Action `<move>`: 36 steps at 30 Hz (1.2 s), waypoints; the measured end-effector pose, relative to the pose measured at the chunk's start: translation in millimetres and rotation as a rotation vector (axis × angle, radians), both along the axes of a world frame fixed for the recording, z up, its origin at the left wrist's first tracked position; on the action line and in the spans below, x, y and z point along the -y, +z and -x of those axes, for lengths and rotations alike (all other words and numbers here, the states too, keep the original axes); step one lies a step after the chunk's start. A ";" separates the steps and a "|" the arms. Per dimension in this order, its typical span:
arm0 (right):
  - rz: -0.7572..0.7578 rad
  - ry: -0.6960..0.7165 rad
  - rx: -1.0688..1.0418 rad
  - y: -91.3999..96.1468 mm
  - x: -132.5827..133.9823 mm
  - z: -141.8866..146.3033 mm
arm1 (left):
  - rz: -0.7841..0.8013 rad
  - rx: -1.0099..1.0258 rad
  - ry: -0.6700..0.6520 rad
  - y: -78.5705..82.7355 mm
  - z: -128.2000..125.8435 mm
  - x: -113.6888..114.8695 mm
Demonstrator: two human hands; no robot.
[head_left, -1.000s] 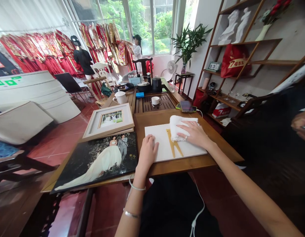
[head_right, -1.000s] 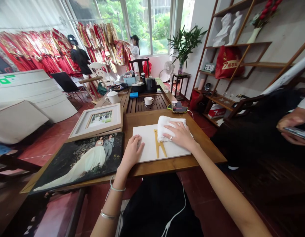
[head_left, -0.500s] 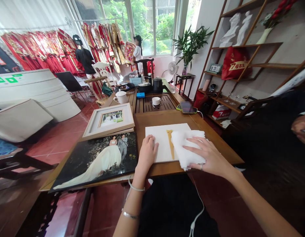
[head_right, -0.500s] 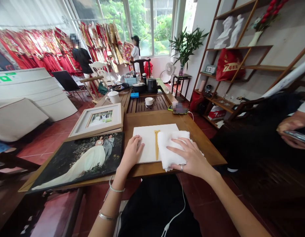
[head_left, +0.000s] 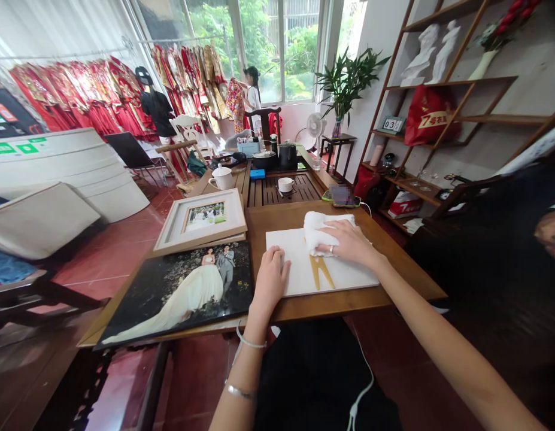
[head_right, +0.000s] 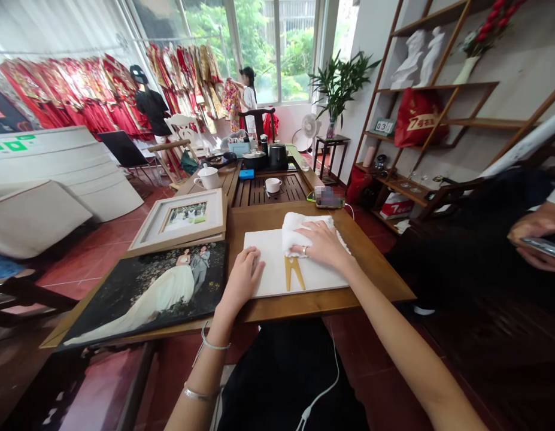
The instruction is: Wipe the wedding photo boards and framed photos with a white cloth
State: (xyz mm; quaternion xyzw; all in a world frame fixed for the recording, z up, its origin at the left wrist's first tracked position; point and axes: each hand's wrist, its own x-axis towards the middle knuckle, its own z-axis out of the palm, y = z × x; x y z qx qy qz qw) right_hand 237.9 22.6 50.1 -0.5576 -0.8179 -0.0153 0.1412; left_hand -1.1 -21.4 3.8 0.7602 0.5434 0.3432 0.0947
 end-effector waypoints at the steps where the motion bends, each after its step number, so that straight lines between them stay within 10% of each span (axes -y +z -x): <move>1: -0.002 0.022 0.002 0.0 2.0 0.5 | 0.002 -0.001 0.005 0.0 -0.6 0.2; 14: -0.050 0.362 0.001 -6.5 109.9 -22.8 | 0.002 0.018 0.002 -0.8 0.0 -1.0; 28: -0.020 0.052 -0.034 -2.7 0.3 17.8 | -0.022 0.011 -0.014 -2.0 -0.6 -0.6; 36: -0.045 0.253 0.000 -5.4 23.9 20.9 | -0.012 0.021 0.000 -1.1 -2.0 0.4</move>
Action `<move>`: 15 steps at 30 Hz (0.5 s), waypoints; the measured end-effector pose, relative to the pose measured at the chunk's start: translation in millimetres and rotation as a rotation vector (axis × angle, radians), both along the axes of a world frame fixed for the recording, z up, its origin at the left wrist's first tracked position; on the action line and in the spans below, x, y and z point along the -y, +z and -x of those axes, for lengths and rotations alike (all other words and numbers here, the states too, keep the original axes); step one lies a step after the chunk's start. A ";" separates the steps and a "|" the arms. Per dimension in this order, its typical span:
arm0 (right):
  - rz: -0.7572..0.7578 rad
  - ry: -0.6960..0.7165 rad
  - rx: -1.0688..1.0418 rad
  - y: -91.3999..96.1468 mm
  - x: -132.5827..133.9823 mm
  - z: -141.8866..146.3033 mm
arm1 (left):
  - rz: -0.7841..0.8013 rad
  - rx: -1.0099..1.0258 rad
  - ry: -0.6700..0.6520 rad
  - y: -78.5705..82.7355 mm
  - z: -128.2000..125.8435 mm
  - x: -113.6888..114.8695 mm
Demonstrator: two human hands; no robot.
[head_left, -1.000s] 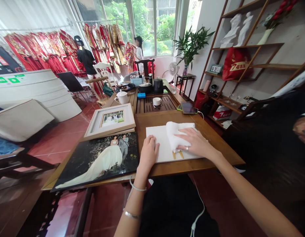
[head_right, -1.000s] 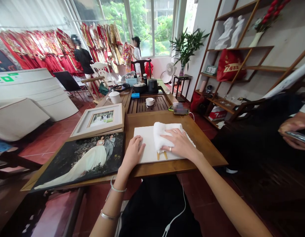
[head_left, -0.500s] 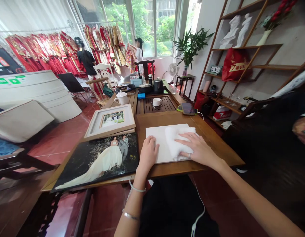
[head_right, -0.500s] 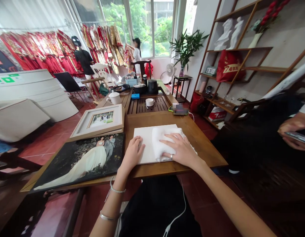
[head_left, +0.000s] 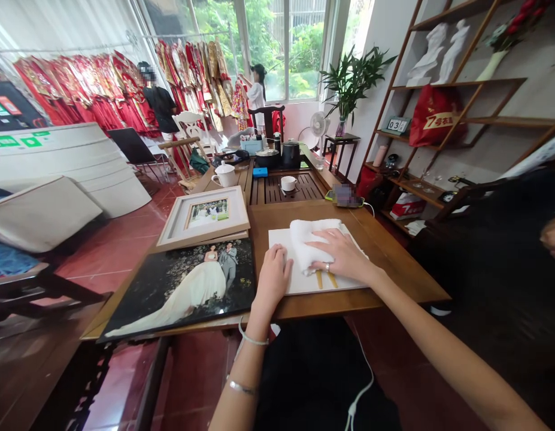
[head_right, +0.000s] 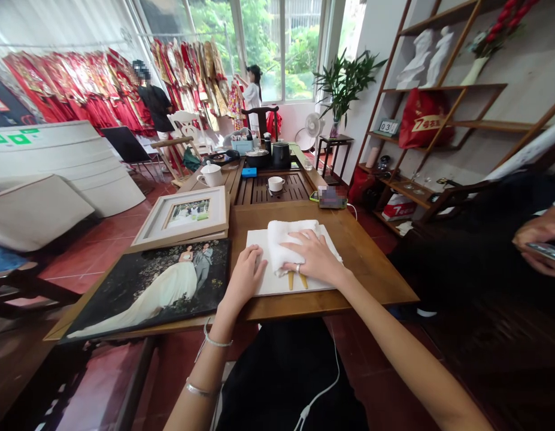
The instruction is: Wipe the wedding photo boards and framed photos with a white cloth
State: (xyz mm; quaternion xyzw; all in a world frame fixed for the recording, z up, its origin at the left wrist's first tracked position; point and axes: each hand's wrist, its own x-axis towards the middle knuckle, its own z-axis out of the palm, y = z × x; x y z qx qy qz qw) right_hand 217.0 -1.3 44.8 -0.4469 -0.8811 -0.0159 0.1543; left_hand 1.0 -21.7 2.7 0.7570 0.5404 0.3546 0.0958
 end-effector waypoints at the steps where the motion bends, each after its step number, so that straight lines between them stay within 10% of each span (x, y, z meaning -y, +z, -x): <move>1: -0.001 0.021 0.000 -0.5 9.3 -2.4 | 0.005 -0.003 0.003 0.3 -0.2 0.1; 9: 0.005 0.089 0.014 1.1 70.9 -22.2 | 0.018 -0.015 -0.001 2.8 -0.8 0.7; 15: -0.018 -0.040 0.022 -1.3 45.7 -17.7 | 0.000 -0.030 -0.001 1.0 -0.1 0.4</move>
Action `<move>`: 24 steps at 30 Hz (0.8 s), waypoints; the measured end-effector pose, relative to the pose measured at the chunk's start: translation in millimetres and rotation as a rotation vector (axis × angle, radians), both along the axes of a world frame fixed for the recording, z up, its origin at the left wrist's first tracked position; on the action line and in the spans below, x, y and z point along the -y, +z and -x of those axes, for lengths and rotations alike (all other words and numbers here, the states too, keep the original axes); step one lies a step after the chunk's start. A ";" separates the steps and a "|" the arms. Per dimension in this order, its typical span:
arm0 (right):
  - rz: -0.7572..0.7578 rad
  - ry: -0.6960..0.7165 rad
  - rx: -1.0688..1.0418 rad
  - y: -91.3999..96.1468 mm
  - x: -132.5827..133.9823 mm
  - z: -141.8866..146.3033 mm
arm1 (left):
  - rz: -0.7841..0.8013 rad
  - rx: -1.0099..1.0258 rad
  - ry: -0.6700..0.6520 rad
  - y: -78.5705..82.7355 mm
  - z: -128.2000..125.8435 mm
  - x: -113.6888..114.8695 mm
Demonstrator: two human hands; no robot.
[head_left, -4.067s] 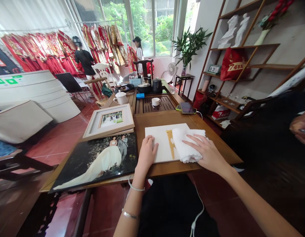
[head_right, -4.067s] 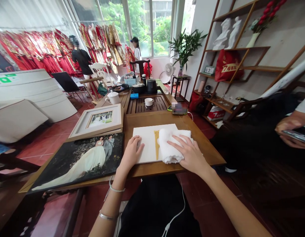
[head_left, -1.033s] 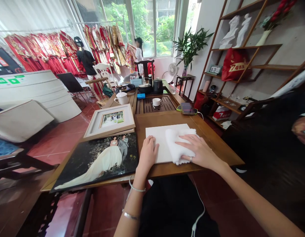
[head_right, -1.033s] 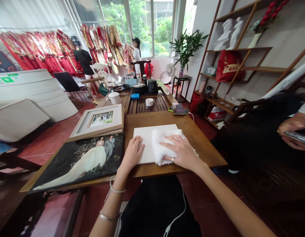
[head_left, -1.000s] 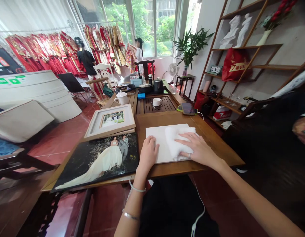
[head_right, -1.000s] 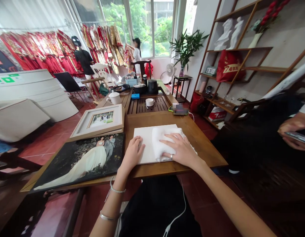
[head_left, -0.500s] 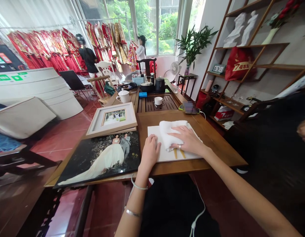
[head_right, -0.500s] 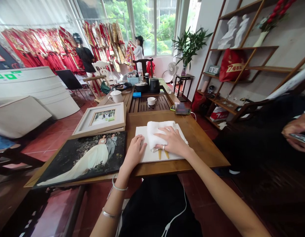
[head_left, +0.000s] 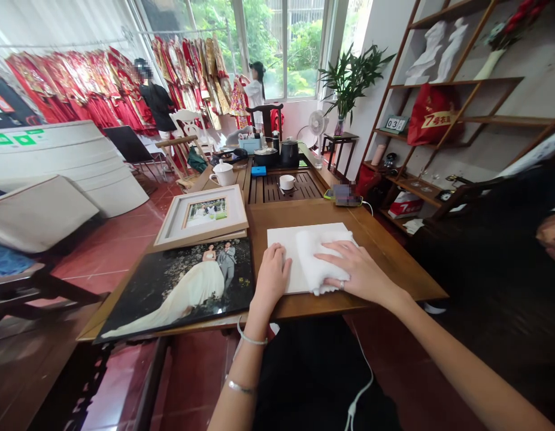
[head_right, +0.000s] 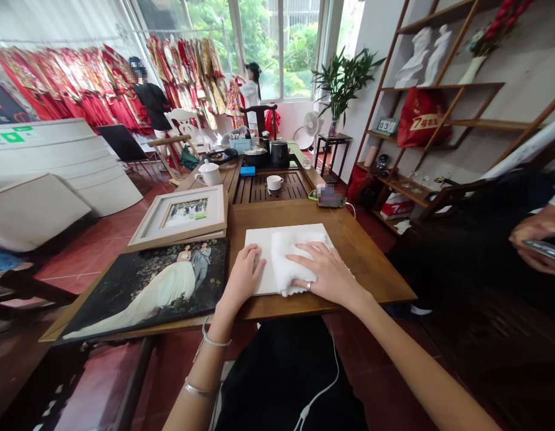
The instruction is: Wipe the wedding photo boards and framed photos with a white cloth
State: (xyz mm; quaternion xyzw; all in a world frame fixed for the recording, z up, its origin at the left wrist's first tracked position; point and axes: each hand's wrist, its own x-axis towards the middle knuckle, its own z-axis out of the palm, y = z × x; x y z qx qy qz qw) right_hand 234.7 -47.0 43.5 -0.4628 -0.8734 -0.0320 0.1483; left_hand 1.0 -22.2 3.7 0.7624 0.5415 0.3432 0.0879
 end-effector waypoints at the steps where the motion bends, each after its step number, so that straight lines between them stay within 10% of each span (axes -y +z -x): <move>1: 0.007 -0.028 -0.004 0.1 -9.0 2.2 | -0.002 -0.002 0.000 -0.2 0.0 -0.1; 12: 0.125 0.001 -0.095 -0.2 -90.8 16.8 | -0.004 -0.018 -0.001 1.2 0.0 0.2; 24: 0.094 0.139 -0.124 -1.2 -1.0 2.3 | 0.010 -0.006 0.004 0.3 -1.1 -0.4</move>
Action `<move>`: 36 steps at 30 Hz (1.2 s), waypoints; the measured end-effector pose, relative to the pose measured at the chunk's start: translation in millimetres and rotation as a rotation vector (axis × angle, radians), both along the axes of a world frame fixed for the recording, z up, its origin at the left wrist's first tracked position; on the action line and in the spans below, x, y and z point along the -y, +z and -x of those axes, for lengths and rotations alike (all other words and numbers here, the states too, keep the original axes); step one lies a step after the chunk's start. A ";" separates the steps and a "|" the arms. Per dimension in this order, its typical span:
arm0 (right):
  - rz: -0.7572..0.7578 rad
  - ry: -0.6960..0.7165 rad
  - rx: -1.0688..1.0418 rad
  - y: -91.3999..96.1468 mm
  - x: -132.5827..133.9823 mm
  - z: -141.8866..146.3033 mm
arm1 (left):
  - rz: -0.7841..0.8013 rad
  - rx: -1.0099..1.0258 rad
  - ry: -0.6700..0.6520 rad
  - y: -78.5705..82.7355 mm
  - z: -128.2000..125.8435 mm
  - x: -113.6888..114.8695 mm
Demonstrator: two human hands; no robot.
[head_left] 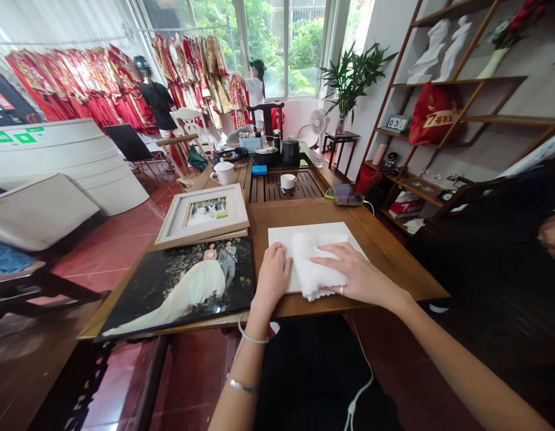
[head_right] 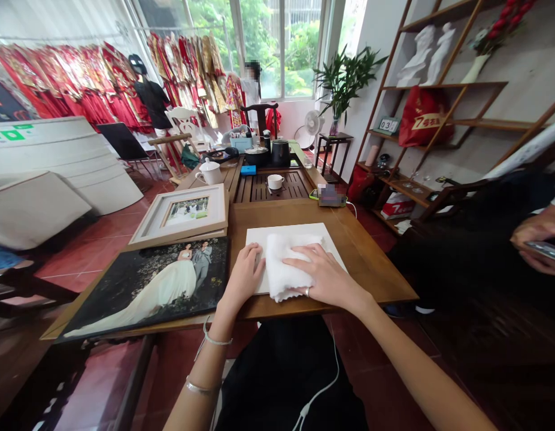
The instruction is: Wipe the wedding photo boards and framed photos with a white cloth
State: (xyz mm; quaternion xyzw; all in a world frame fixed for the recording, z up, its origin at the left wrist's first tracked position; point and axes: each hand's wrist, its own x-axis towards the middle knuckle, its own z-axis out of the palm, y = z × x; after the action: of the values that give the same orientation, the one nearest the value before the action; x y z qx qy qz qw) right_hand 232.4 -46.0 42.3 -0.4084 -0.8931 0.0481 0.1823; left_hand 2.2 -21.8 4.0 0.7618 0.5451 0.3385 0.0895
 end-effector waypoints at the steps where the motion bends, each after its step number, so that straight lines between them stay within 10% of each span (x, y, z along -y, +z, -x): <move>1: -0.003 -0.025 0.005 -0.4 1.7 -1.8 | -0.001 0.003 0.000 0.0 0.0 0.1; 19: 0.026 0.077 -0.080 -1.2 -105.8 37.3 | -0.024 0.121 -0.054 1.9 0.4 1.2; 28: 0.064 0.066 0.033 11.0 -76.7 50.2 | 0.011 0.510 0.255 12.2 3.3 -4.5; 36: 0.032 0.131 0.067 17.3 -7.0 41.1 | 0.025 0.437 0.195 17.1 0.4 2.1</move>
State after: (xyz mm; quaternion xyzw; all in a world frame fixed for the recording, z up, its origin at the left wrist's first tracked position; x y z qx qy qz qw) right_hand 191.2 -39.0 59.6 -0.3533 -0.9226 0.0607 0.1422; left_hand 1.8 -23.9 21.1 0.6130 0.5880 0.4954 0.1818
